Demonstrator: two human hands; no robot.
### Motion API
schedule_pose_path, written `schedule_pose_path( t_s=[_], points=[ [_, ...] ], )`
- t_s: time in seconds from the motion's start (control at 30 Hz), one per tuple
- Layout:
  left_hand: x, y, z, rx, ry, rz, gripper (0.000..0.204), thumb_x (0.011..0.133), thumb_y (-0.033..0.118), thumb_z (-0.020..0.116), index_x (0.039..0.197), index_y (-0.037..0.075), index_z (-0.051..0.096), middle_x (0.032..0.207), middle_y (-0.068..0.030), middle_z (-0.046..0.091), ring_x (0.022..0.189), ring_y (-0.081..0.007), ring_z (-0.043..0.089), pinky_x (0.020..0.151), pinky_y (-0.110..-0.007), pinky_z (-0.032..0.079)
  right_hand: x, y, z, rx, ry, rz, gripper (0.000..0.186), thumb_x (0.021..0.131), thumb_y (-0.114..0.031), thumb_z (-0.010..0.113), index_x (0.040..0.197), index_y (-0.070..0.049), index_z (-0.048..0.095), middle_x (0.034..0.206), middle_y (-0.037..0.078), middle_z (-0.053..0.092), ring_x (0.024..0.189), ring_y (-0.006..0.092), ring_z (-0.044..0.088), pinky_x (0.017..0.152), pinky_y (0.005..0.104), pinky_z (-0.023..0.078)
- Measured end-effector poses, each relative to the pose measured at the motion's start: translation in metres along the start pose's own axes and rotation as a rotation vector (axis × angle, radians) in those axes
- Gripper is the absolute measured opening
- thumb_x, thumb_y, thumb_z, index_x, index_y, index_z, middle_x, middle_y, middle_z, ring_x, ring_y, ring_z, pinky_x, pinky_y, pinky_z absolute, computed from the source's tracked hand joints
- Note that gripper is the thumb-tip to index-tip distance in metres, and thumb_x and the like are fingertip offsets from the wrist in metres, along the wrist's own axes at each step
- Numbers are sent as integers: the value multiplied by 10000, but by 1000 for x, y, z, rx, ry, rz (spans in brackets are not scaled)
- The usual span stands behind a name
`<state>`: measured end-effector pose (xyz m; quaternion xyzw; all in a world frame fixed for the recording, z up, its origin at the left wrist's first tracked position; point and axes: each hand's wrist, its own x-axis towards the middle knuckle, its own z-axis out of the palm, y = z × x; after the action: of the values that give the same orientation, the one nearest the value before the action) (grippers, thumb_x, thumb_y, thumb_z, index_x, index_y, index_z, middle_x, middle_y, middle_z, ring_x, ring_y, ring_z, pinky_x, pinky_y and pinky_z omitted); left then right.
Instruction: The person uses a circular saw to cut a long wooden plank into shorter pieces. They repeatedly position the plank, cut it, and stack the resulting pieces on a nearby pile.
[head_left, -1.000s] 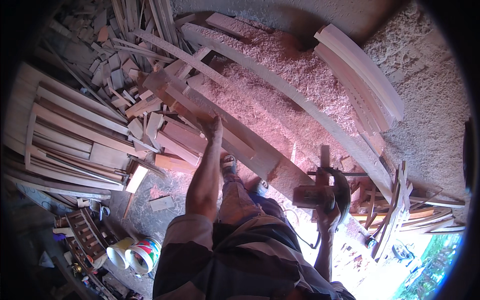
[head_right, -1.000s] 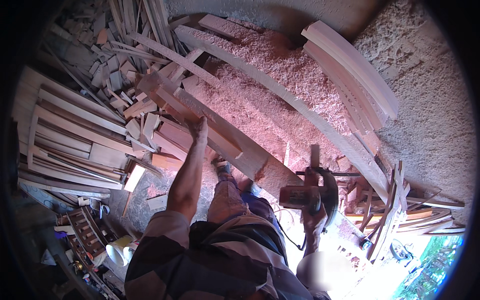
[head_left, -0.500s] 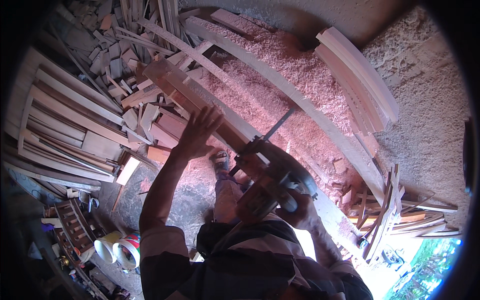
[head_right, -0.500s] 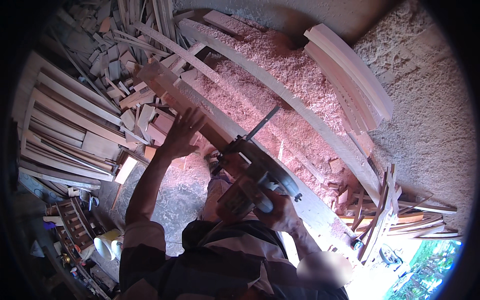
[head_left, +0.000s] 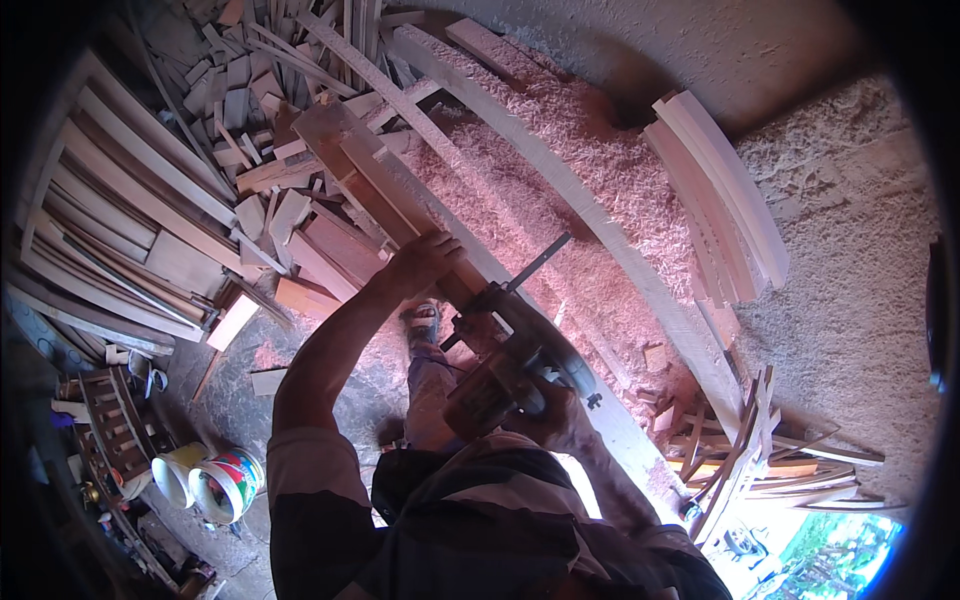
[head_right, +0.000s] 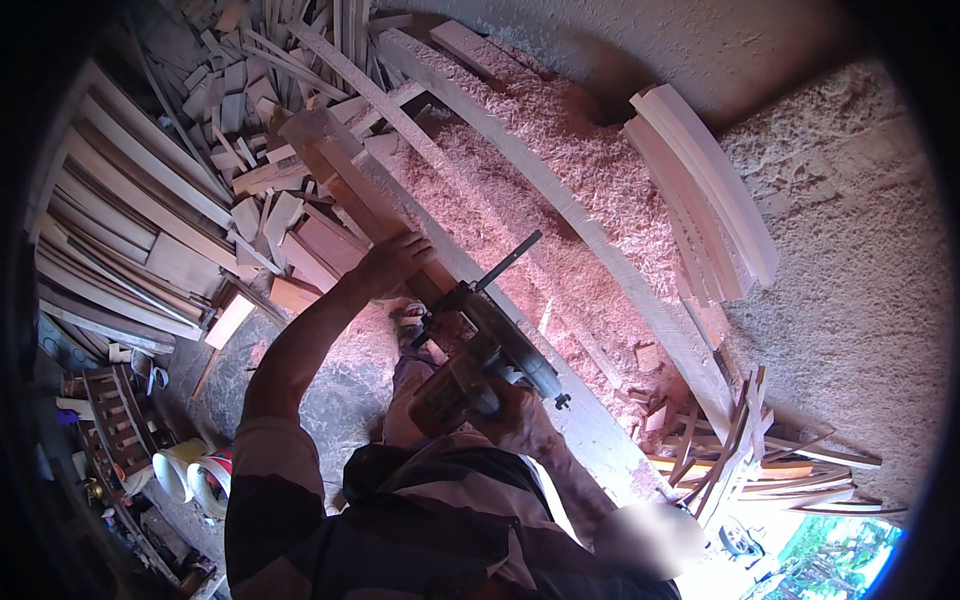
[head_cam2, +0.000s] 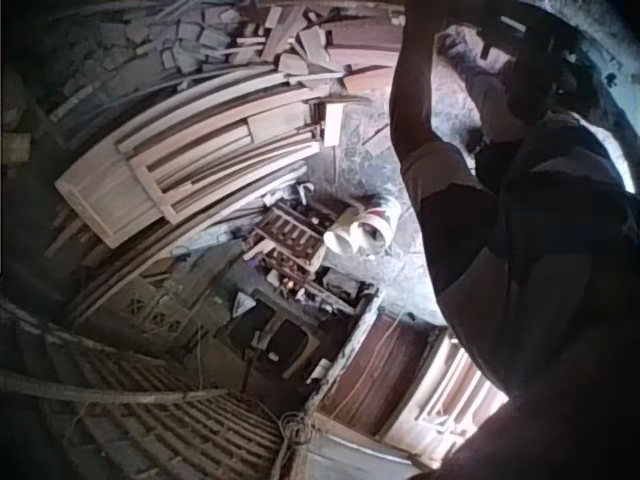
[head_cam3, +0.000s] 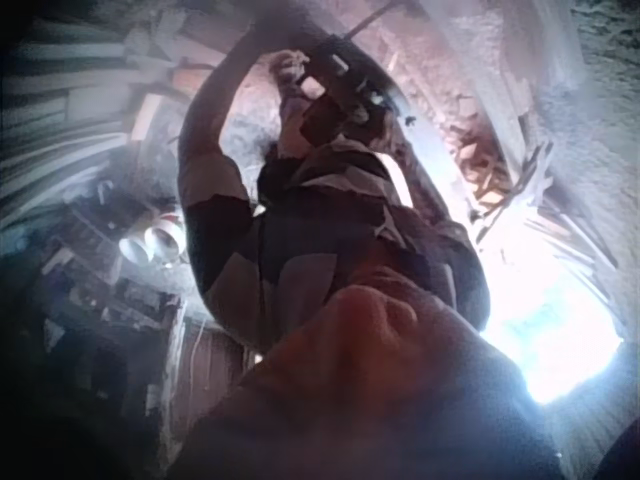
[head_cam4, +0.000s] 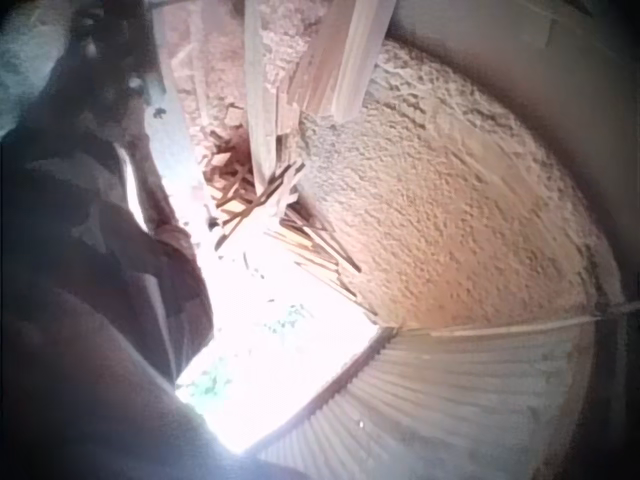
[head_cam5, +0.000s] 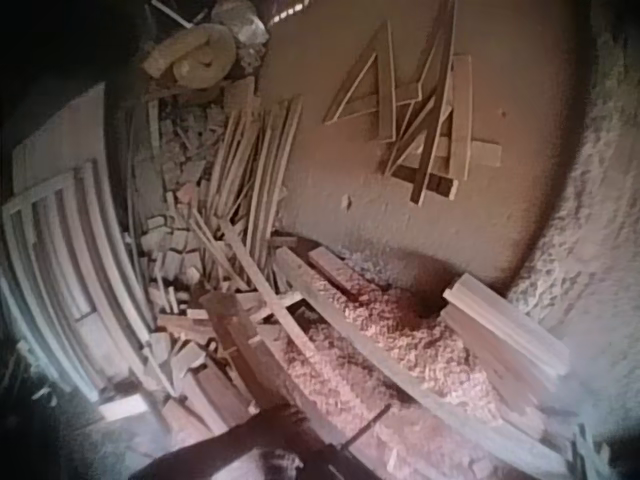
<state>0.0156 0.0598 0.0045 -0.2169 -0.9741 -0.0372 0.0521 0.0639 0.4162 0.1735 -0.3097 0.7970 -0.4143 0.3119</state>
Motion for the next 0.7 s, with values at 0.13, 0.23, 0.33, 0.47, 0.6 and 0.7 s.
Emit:
schedule_pose_path(
  t_s=[0.13, 0.23, 0.33, 0.47, 0.6, 0.7],
  points=[
    [2, -2, -2, 46, 70, 33, 647, 722, 275, 795, 1287, 50, 574, 1316, -90, 596, 1297, -267, 514, 1146, -376, 400, 3, -1, -1, 73, -48, 19, 567, 797, -198, 807, 1302, -29, 612, 1043, 205, 725, 995, 320, 728, 805, 412, 571],
    [2, -1, -3, -35, 57, 4, 624, 725, 264, 791, 1273, 52, 582, 1306, -82, 602, 1291, -266, 519, 1145, -375, 401, 3, 1, 0, 110, -61, 19, 564, 805, -169, 778, 1318, -26, 590, 1073, 224, 703, 1022, 355, 709, 817, 443, 560],
    [1, 0, -5, -59, 43, -12, 645, 711, 291, 806, 1269, 57, 582, 1307, -78, 603, 1286, -262, 523, 1146, -372, 401, 3, 7, 3, 81, -47, 19, 548, 807, -147, 747, 1315, -23, 586, 1068, 229, 695, 1022, 377, 699, 818, 460, 552],
    [3, -3, -10, -12, 67, 15, 763, 638, 350, 866, 1277, 56, 571, 1311, -82, 599, 1295, -255, 518, 1148, -369, 399, 4, 17, 6, 46, -44, -6, 535, 803, -130, 713, 1309, -19, 581, 1053, 236, 689, 1005, 406, 692, 816, 469, 544],
    [4, -11, -19, -186, -74, 31, 842, 587, 329, 912, 1297, 56, 551, 1324, -84, 591, 1304, -253, 515, 1151, -361, 395, 11, 17, 10, 47, -46, -7, 546, 801, -140, 721, 1315, -21, 576, 1040, 245, 689, 1009, 410, 690, 817, 470, 546],
    [6, -19, -23, -131, -97, 72, 860, 573, 307, 929, 1301, 61, 544, 1334, -81, 585, 1302, -257, 518, 1156, -359, 390, 21, 12, 11, 35, -59, -7, 570, 798, -142, 725, 1333, -24, 566, 1036, 250, 695, 1014, 408, 696, 815, 465, 553]
  ],
)
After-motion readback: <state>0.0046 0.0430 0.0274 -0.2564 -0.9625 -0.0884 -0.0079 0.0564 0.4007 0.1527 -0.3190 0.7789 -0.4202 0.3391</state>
